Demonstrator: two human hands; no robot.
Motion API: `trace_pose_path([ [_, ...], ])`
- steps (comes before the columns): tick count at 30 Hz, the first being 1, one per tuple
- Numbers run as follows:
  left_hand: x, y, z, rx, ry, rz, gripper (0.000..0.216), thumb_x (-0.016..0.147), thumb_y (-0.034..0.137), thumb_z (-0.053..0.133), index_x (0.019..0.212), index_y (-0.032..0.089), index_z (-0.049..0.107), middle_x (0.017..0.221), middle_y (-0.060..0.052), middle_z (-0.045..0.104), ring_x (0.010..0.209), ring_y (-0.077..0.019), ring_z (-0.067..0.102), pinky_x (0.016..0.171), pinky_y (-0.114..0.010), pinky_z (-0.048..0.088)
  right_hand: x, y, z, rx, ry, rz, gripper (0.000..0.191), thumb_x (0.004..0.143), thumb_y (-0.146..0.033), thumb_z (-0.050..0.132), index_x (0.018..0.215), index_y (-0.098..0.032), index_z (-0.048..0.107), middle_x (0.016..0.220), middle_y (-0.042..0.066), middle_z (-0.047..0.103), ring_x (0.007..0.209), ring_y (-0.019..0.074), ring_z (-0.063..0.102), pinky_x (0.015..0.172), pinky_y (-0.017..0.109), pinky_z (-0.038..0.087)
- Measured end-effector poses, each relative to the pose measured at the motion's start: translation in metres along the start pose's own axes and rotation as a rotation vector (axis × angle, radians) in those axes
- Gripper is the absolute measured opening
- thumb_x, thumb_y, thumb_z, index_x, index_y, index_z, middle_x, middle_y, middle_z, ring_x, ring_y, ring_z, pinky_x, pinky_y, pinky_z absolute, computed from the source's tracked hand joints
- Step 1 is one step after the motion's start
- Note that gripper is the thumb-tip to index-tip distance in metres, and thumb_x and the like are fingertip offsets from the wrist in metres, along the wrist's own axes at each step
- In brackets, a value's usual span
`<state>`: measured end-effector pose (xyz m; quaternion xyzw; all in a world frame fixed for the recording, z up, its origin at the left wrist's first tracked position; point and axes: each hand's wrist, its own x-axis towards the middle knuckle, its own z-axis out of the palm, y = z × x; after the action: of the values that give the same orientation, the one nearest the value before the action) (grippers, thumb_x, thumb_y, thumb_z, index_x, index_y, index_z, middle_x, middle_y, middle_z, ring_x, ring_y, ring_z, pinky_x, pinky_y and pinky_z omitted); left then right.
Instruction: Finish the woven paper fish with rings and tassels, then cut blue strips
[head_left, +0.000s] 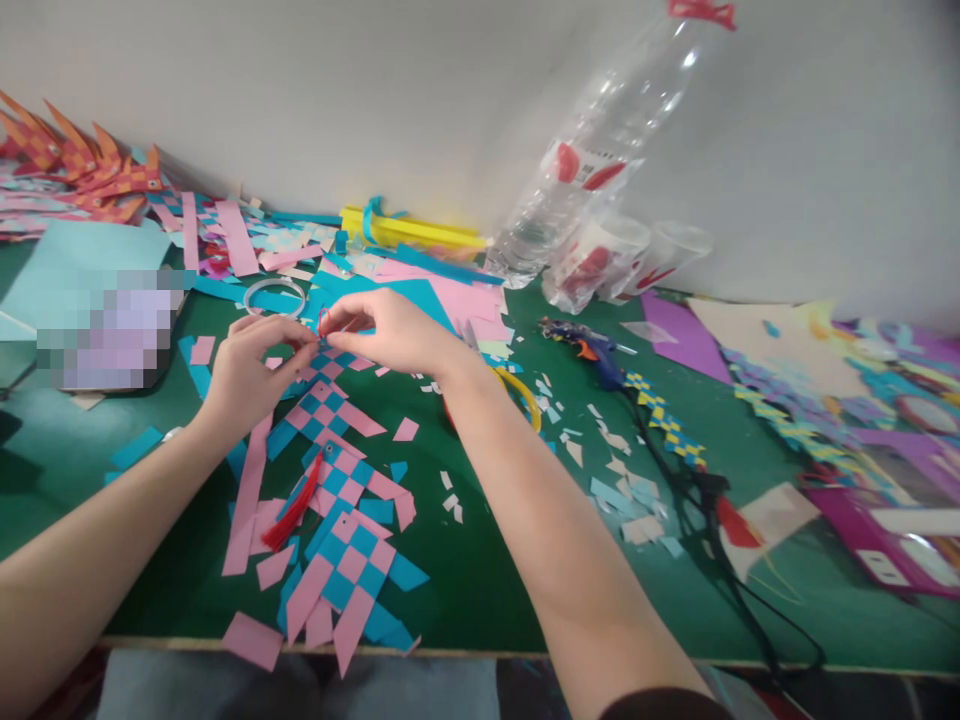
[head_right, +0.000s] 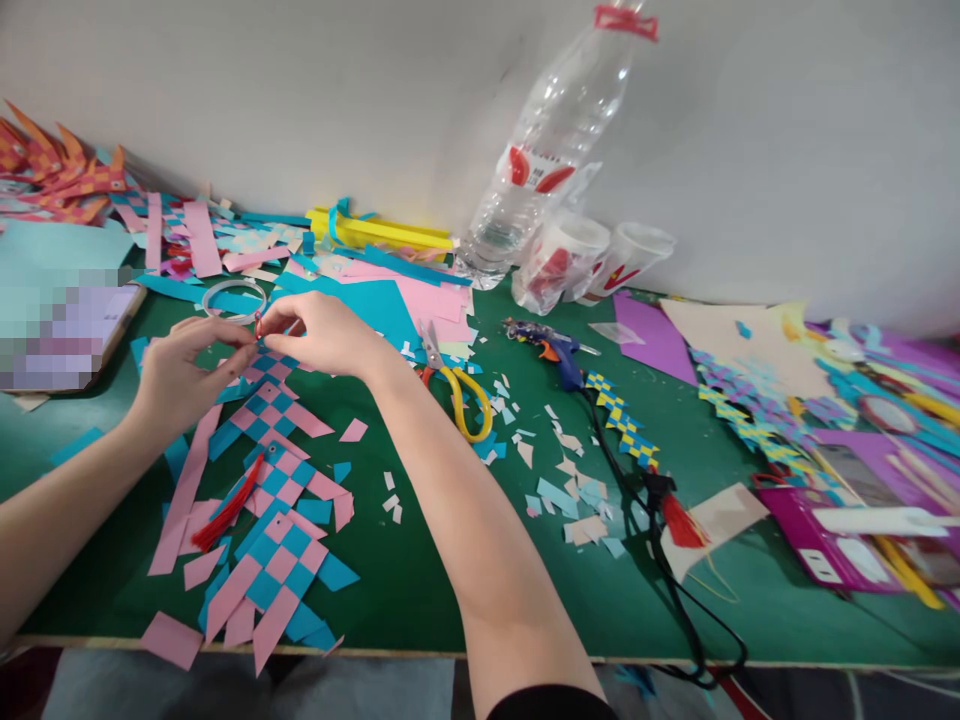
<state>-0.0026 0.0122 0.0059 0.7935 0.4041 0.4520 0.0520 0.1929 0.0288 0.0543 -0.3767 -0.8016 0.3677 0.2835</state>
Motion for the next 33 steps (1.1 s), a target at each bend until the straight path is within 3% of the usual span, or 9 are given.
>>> trace_pose_path([
  [5,-0.0011,-0.0033,0.0017,0.004,0.013,0.009,0.004,0.082,0.022,0.063,0.079,0.022,0.064,0.075,0.004,0.069,0.072,-0.0138,0.062,0.086,-0.033,0.044,0.0005,0.0013,0.0011,0.090,0.015,0.017,0.015,0.082,-0.024,0.062,0.094,-0.016,0.067,0.096,0.005,0.072,0.087,0.0144,0.066,0.082,0.031,0.053],
  [12,-0.0013,-0.0060,0.0014,0.000,0.004,0.003,0.004,0.083,0.024,0.063,0.081,0.022,0.065,0.078,0.003,0.069,0.075,-0.0148,0.063,0.087,-0.034,0.045,0.0027,-0.0005,0.0048,0.001,0.133,-0.046,0.008,0.082,-0.020,0.061,0.083,-0.016,0.067,0.087,0.003,0.072,0.085,0.0141,0.066,0.083,0.030,0.051],
  [18,-0.0017,-0.0067,0.0023,-0.060,0.024,-0.094,0.010,0.082,0.029,0.064,0.081,0.021,0.069,0.082,-0.001,0.071,0.078,-0.0177,0.064,0.080,-0.034,0.049,0.0020,-0.0003,0.0028,-0.028,0.174,-0.080,0.009,0.081,-0.021,0.059,0.084,-0.016,0.066,0.085,0.002,0.071,0.082,0.0132,0.065,0.082,0.030,0.050],
  [23,-0.0026,-0.0086,0.0037,-0.195,0.033,-0.202,0.015,0.081,0.030,0.064,0.090,0.021,0.074,0.093,-0.003,0.074,0.088,-0.0198,0.067,0.083,-0.033,0.052,0.0021,0.0009,0.0022,-0.034,0.182,-0.062,0.007,0.080,-0.021,0.058,0.081,-0.016,0.064,0.083,0.002,0.070,0.079,0.0128,0.064,0.080,0.030,0.050],
  [33,-0.0029,-0.0056,0.0030,-0.277,0.003,-0.295,0.016,0.079,0.029,0.068,0.090,0.020,0.075,0.093,-0.003,0.075,0.086,-0.0197,0.069,0.080,-0.031,0.055,0.0019,0.0021,0.0046,0.028,0.165,-0.047,0.005,0.080,-0.016,0.054,0.081,-0.017,0.059,0.086,0.002,0.069,0.082,0.0118,0.065,0.080,0.027,0.051],
])
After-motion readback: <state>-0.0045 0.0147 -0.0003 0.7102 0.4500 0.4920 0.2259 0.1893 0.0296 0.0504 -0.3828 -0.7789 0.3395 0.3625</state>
